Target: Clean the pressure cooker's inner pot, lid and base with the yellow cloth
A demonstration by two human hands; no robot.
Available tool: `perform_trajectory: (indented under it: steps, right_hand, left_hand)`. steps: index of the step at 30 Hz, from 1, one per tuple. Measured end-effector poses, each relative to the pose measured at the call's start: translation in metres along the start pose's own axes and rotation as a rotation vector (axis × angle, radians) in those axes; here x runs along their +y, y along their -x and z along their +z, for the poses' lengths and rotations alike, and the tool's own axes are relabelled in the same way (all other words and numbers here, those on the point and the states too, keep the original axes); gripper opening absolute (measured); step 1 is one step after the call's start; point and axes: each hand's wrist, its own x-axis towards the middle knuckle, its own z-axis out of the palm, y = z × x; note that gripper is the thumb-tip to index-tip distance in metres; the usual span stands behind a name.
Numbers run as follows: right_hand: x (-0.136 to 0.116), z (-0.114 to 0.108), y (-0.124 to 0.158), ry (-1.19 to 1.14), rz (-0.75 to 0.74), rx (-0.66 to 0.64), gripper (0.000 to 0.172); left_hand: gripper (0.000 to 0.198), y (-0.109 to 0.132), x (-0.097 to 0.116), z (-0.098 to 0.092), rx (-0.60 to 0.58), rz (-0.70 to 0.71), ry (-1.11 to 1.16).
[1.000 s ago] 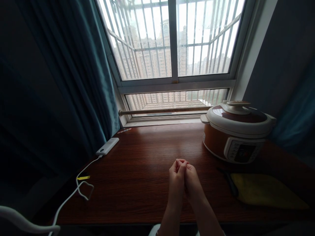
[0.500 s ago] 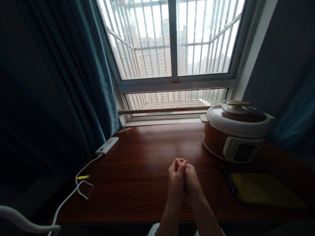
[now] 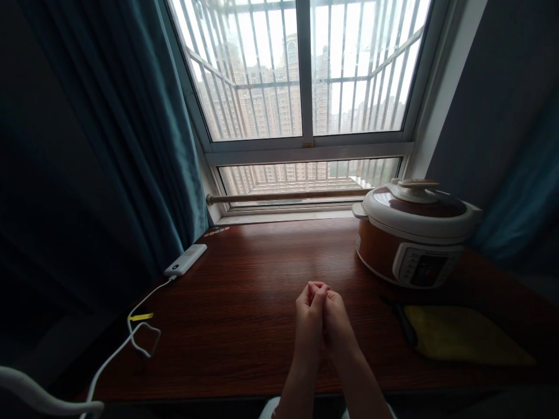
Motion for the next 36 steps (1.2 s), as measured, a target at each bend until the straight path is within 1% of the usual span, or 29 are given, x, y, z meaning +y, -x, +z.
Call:
perform_trajectory:
  steps: [7, 18, 25, 36]
  right_hand:
    - [0.0025, -0.002, -0.0022, -0.008, -0.028, -0.01, 0.037]
    - [0.0023, -0.001, -0.0026, -0.041, -0.009, -0.001, 0.036]
    - [0.0042, -0.0023, -0.0025, -0.023, -0.021, -0.018, 0.036]
    - [0.0036, -0.0013, -0.0034, 0.003, -0.012, 0.005, 0.037]
  left_hand:
    - [0.022, -0.0002, -0.0001, 0.0004, -0.005, -0.01, 0.012]
    - [0.023, 0.0003, 0.001, -0.0012, 0.001, -0.004, -0.006]
    - [0.024, 0.0005, 0.0007, -0.0016, 0.0, -0.011, -0.005]
    - [0.023, 0.0007, 0.0, -0.0014, -0.013, -0.009, -0.007]
